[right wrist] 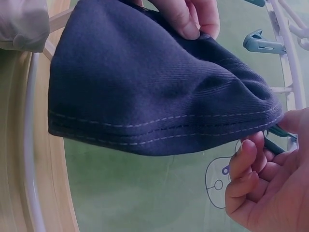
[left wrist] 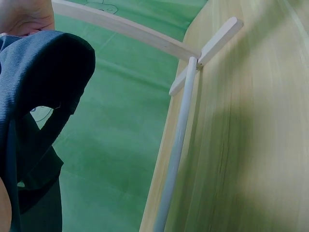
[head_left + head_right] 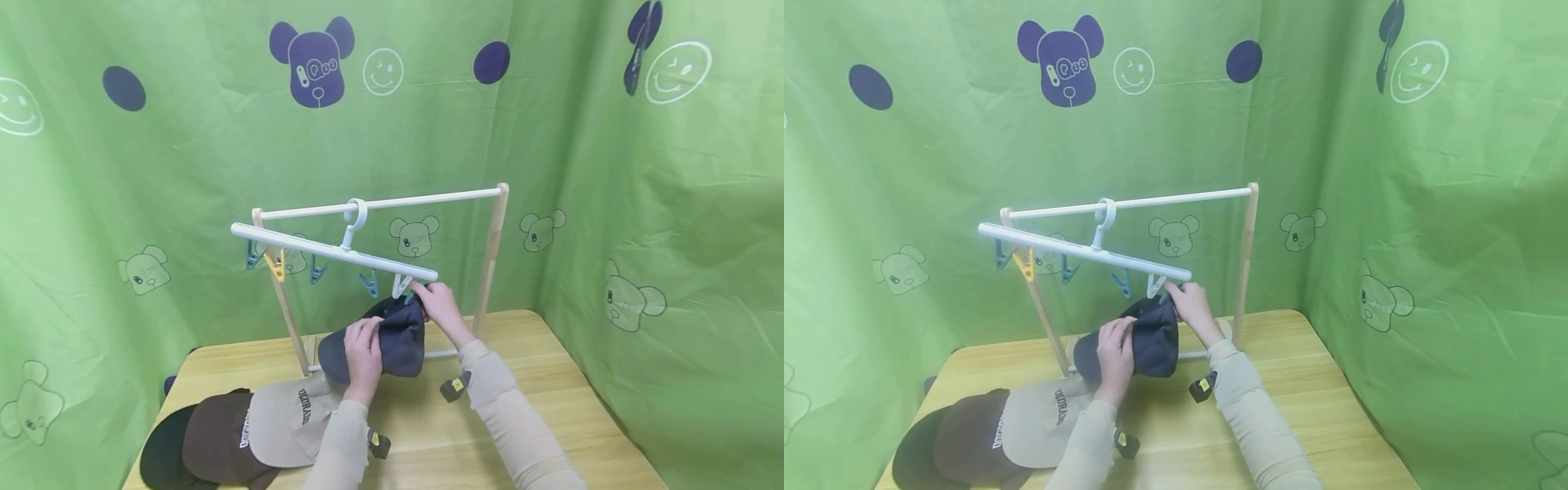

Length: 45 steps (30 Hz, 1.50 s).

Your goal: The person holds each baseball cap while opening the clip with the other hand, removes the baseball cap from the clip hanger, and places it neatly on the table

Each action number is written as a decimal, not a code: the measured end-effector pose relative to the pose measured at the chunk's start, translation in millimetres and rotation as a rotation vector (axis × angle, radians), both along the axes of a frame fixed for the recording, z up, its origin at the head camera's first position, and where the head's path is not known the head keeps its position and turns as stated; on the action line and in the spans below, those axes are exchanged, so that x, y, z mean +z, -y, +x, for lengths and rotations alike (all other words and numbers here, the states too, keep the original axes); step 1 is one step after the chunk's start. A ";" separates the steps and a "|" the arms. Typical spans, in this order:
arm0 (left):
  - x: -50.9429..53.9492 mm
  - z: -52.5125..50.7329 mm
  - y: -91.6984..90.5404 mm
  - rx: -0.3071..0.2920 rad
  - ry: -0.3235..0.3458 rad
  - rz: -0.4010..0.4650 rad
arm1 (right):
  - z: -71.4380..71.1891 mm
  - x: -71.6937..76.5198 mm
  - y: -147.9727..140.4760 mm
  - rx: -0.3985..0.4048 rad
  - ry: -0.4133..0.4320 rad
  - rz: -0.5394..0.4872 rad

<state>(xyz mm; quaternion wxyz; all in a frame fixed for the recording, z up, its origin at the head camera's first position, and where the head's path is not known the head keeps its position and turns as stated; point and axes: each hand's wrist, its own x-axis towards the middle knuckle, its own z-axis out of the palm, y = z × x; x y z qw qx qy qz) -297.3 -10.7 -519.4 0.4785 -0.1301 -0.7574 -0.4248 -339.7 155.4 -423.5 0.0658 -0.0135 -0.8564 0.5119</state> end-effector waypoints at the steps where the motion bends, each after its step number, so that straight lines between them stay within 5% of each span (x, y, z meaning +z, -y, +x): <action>1: -0.1 0.1 -0.4 -0.001 -0.002 0.000 | 0.2 -0.1 -0.6 0.001 0.004 -0.003; 45: -2.0 5.2 -7.6 -0.019 -0.018 -0.024 | 3.9 -6.4 -25.8 0.000 0.036 -0.072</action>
